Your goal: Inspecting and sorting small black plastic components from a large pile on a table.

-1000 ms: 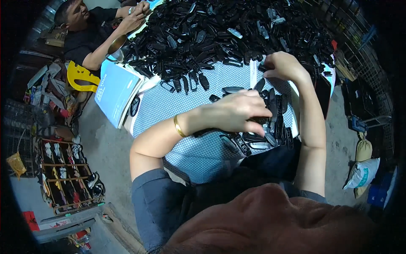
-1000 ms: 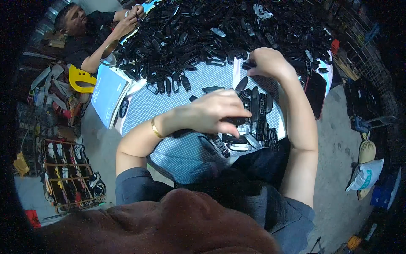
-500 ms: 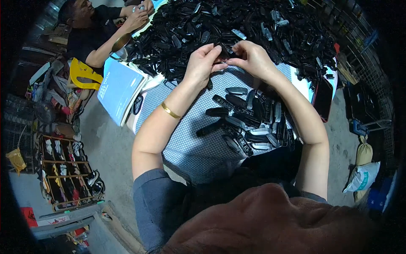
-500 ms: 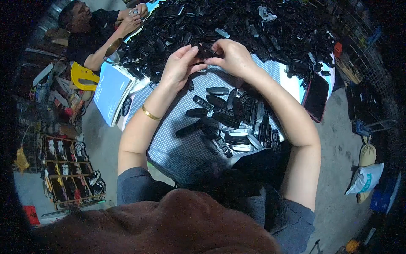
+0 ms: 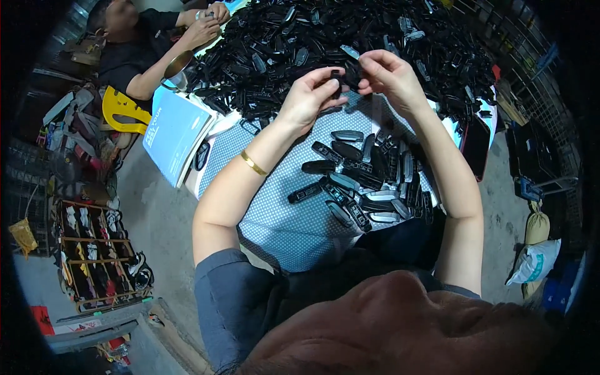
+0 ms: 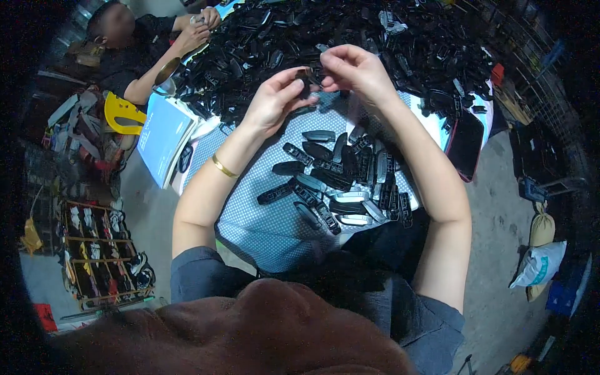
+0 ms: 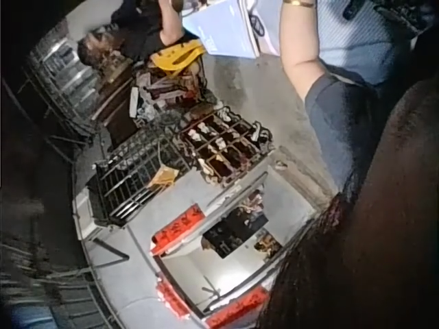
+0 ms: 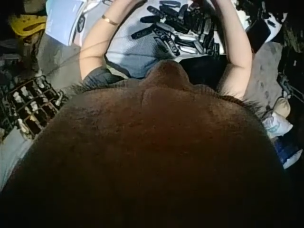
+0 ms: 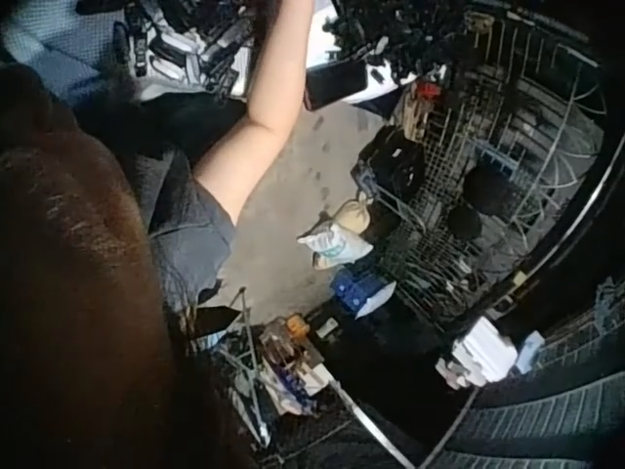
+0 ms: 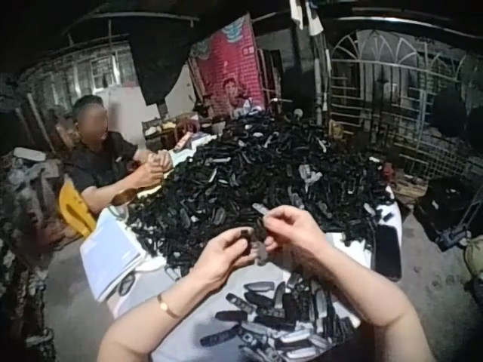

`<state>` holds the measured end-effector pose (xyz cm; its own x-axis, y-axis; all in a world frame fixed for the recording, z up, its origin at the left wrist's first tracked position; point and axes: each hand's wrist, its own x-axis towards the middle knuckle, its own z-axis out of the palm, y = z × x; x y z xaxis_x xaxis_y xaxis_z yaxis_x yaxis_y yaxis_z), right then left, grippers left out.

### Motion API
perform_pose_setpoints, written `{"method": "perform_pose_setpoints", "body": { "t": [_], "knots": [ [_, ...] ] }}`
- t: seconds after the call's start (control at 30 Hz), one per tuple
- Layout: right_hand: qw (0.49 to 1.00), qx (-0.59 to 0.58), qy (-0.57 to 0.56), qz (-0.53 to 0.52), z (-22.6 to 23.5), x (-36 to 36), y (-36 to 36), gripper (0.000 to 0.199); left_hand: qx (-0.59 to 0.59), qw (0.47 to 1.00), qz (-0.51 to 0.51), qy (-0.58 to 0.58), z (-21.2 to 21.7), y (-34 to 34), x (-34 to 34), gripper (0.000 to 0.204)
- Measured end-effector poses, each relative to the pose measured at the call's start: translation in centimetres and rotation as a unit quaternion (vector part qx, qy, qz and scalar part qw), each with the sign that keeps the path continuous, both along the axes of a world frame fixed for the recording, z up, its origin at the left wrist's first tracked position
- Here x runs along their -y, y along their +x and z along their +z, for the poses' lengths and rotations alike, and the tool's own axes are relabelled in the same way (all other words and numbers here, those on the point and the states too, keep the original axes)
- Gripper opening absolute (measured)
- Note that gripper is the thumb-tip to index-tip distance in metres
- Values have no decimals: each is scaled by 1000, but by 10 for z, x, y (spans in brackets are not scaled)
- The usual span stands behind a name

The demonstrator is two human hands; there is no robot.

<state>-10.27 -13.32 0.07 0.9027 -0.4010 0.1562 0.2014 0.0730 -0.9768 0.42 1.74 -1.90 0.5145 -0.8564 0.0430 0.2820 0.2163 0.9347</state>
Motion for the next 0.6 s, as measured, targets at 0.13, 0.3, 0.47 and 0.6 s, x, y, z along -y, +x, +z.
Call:
{"method": "perform_pose_setpoints", "body": {
  "t": [0.13, 0.3, 0.47, 0.6],
  "knots": [
    [997, 18, 68, -21, -9, -14, 0, 29, 116, 992, 38, -38, -3, -6, 2, 31],
    [997, 3, -69, -35, -16, -17, -1, 25, 105, 992, 55, -51, -5, -5, 2, 32],
    [997, 30, -63, -38, -22, -17, 1, 22, 105, 990, 74, -53, -4, -5, 2, 32],
    [994, -6, -104, -40, -19, -20, 1, 20, 133, 986, 97, -34, -5, -5, 1, 32]
  ]
}}
